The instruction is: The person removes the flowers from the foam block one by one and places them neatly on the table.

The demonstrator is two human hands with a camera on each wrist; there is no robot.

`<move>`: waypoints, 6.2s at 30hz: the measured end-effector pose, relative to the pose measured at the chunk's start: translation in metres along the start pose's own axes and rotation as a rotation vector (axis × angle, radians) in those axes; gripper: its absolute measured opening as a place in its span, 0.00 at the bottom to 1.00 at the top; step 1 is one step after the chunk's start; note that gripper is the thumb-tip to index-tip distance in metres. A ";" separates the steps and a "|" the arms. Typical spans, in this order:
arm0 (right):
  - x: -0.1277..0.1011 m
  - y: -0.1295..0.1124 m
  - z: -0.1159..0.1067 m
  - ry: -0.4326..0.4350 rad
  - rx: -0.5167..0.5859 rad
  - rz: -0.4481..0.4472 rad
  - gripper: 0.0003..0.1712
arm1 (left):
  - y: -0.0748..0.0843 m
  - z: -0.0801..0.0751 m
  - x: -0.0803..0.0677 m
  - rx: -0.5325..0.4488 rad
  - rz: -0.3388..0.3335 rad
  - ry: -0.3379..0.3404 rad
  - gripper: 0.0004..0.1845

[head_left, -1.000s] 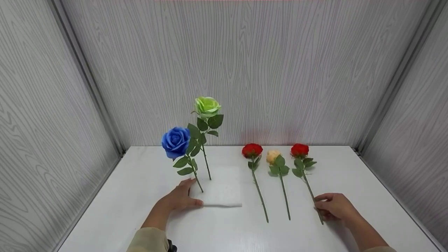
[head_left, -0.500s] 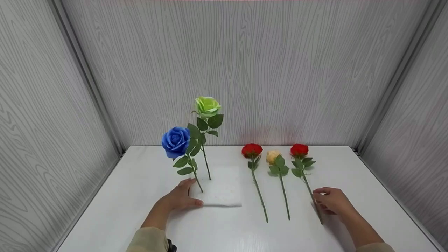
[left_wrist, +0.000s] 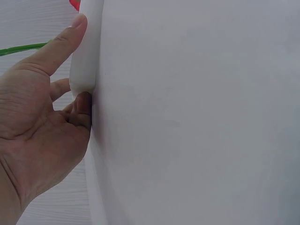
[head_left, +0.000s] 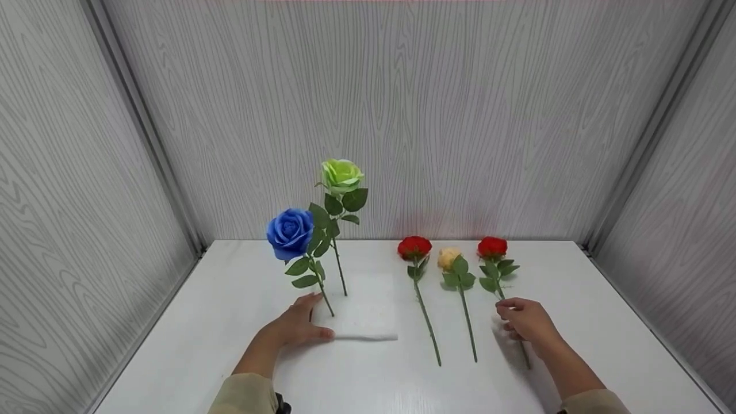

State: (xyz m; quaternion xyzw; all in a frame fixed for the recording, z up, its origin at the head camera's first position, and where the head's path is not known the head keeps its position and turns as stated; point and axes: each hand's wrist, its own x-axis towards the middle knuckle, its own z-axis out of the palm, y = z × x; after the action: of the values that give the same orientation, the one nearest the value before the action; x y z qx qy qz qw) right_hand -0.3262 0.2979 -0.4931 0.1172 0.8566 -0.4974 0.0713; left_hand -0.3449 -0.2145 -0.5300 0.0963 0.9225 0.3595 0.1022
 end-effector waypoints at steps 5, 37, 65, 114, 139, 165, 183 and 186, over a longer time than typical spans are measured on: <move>0.001 -0.016 0.016 -0.014 0.014 -0.037 0.25 | 0.001 -0.001 -0.001 -0.008 -0.001 0.005 0.60; -0.006 -0.073 0.149 -0.157 0.239 -0.162 0.19 | 0.002 0.000 -0.002 -0.010 0.028 0.011 0.60; -0.017 -0.097 0.235 -0.349 0.284 -0.369 0.21 | 0.003 0.003 0.001 0.016 0.017 0.030 0.60; -0.019 -0.124 0.290 -0.211 0.153 -0.345 0.10 | 0.001 -0.001 0.000 -0.088 0.056 -0.021 0.39; -0.013 -0.115 0.289 -0.222 0.265 -0.364 0.12 | 0.005 0.003 0.000 0.017 -0.035 0.017 0.58; -0.014 -0.114 0.292 -0.191 0.402 -0.379 0.11 | 0.003 -0.001 -0.001 0.011 -0.033 0.000 0.59; -0.016 -0.107 0.292 -0.160 0.547 -0.382 0.17 | 0.002 0.002 -0.002 -0.007 -0.036 0.000 0.59; -0.017 -0.107 0.290 -0.155 0.557 -0.379 0.17 | 0.002 0.002 -0.001 -0.008 -0.029 0.001 0.59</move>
State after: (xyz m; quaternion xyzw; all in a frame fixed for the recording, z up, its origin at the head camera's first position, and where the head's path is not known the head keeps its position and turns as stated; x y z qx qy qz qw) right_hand -0.3375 -0.0074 -0.5431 -0.0669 0.6866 -0.7239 0.0078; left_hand -0.3431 -0.2118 -0.5303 0.0822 0.9225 0.3615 0.1073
